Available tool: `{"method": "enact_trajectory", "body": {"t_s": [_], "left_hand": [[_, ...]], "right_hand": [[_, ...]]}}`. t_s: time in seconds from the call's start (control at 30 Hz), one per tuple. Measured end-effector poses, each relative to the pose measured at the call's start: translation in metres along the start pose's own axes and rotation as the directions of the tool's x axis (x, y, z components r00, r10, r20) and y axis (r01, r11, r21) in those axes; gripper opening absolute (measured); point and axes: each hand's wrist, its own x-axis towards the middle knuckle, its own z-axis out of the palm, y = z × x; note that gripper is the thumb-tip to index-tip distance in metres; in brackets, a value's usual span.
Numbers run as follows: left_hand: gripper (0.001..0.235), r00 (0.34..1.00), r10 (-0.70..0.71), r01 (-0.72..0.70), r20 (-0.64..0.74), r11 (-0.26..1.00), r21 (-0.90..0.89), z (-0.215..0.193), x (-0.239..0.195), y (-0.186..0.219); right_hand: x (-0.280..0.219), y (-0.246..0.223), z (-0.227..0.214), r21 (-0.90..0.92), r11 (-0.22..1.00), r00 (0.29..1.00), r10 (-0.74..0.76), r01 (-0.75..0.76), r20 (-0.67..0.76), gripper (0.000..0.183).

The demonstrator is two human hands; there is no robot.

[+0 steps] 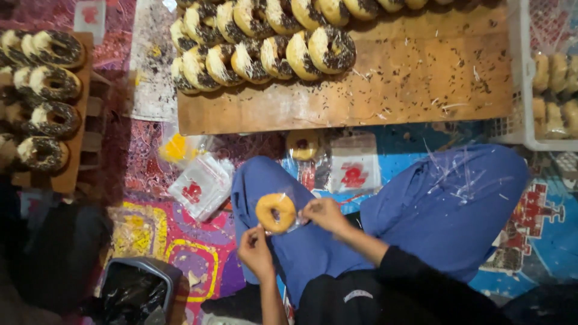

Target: The person sits on a floor mat and individually places chocolate-topped pastries into clear plastic bags. They pick each pastry from a wooden board, insert it into a bag, and place the sealed bag into a white crate. The process is repeated continuously throughout the clip.

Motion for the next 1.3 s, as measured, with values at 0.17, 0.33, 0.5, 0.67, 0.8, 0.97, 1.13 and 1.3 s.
{"method": "enact_trajectory", "body": {"t_s": [0.17, 0.33, 0.5, 0.67, 0.8, 0.97, 1.13, 1.3], "left_hand": [[0.023, 0.994, -0.096, 0.093, -0.044, 0.993, -0.076, 0.003, 0.033, -0.016], [0.025, 0.983, -0.177, 0.168, -0.052, 0.974, -0.151, 0.026, 0.062, 0.000], [0.029, 0.989, -0.118, 0.102, -0.089, 0.980, -0.168, 0.039, 0.081, 0.009], [0.031, 0.997, 0.075, -0.075, -0.008, 0.995, -0.060, 0.104, 0.107, 0.007], [0.027, 0.955, 0.290, -0.277, -0.054, 0.944, 0.181, 0.192, 0.105, -0.007], [0.043, 0.969, 0.238, -0.242, 0.062, 0.875, 0.419, 0.221, 0.084, 0.010], [0.041, 0.810, 0.552, -0.583, 0.195, 0.726, 0.365, 0.166, 0.044, 0.059], [0.025, 0.716, -0.114, 0.390, 0.689, 0.883, -0.259, 0.120, 0.013, 0.091]], "right_hand": [[0.046, -0.051, -0.086, -0.864, 0.057, 0.615, -0.725, 0.500, 0.309, 0.040], [0.107, -0.085, -0.120, -0.693, -0.272, 0.535, -0.472, 0.667, 0.700, 0.036], [0.097, -0.105, -0.114, -0.703, 0.078, 0.570, -0.651, 0.707, 0.501, 0.032], [-0.013, -0.129, -0.145, -0.610, 0.718, 0.842, -0.519, 0.335, -0.149, 0.015], [-0.073, -0.135, -0.168, -0.572, 0.786, 0.852, -0.450, 0.235, -0.267, 0.012], [-0.092, -0.142, -0.175, -0.518, 0.840, 0.873, -0.368, 0.164, -0.321, 0.012], [-0.076, -0.137, -0.157, -0.484, 0.839, 0.892, -0.392, 0.248, -0.223, 0.013], [-0.029, -0.127, -0.111, 0.073, 0.982, 0.984, -0.173, 0.176, -0.045, 0.014]]}}
